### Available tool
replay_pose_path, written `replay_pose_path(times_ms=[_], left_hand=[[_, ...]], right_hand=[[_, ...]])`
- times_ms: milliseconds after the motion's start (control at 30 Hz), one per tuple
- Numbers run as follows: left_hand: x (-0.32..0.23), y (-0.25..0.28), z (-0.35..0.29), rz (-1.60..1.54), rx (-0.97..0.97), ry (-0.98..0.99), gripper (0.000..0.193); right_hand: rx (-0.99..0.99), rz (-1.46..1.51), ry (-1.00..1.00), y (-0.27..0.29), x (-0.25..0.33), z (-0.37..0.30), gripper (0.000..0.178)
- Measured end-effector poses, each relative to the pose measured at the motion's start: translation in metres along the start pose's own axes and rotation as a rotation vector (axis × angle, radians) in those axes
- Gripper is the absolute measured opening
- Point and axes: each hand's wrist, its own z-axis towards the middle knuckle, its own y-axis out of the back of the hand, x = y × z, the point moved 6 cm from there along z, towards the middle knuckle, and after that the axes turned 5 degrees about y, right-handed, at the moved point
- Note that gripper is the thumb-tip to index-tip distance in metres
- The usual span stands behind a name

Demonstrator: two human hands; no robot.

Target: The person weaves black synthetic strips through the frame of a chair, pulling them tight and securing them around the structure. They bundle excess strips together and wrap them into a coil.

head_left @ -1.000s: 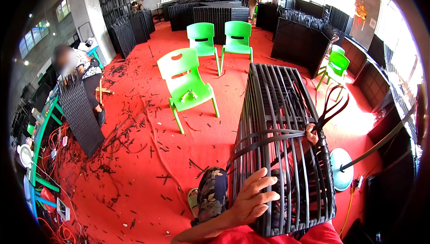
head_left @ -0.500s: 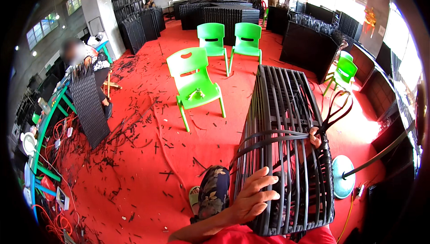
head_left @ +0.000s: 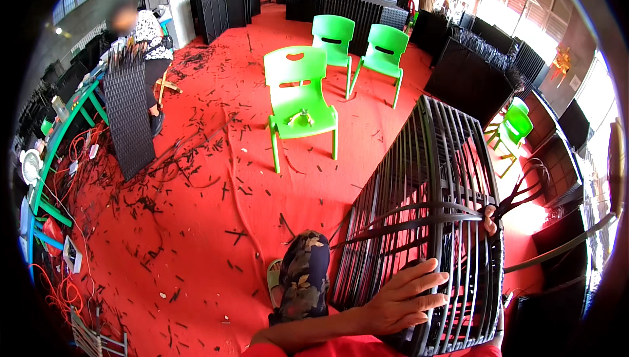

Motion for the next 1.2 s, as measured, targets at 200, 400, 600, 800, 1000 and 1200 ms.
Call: replay_pose_path(times_ms=[200,400,600,800,1000,1200], left_hand=[[-0.004,-0.002,0.009,-0.045,0.024,-0.014,0.039],[0.001,-0.034,0.023,-0.043,0.06,-0.018,0.048],[-0.004,-0.064,0.008,0.06,0.0,-0.028,0.07],[0.025,-0.078,-0.018,0.064,0.219,0.121,0.061],[0.041,-0.095,-0.031,-0.02,0.319,0.238,0.052],[0.041,-0.087,-0.03,-0.05,0.27,0.304,0.029]], right_hand=[[-0.031,-0.041,0.007,0.009,0.013,-0.006,0.014],[-0.054,-0.144,-0.018,0.037,0.035,-0.008,0.014],[-0.045,-0.172,-0.037,0.053,0.051,-0.003,0.014],[-0.048,-0.18,-0.041,0.059,0.058,-0.005,0.015],[-0.061,-0.168,-0.018,0.071,0.065,-0.006,0.015],[-0.058,-0.133,-0.011,0.075,0.068,-0.007,0.015]])
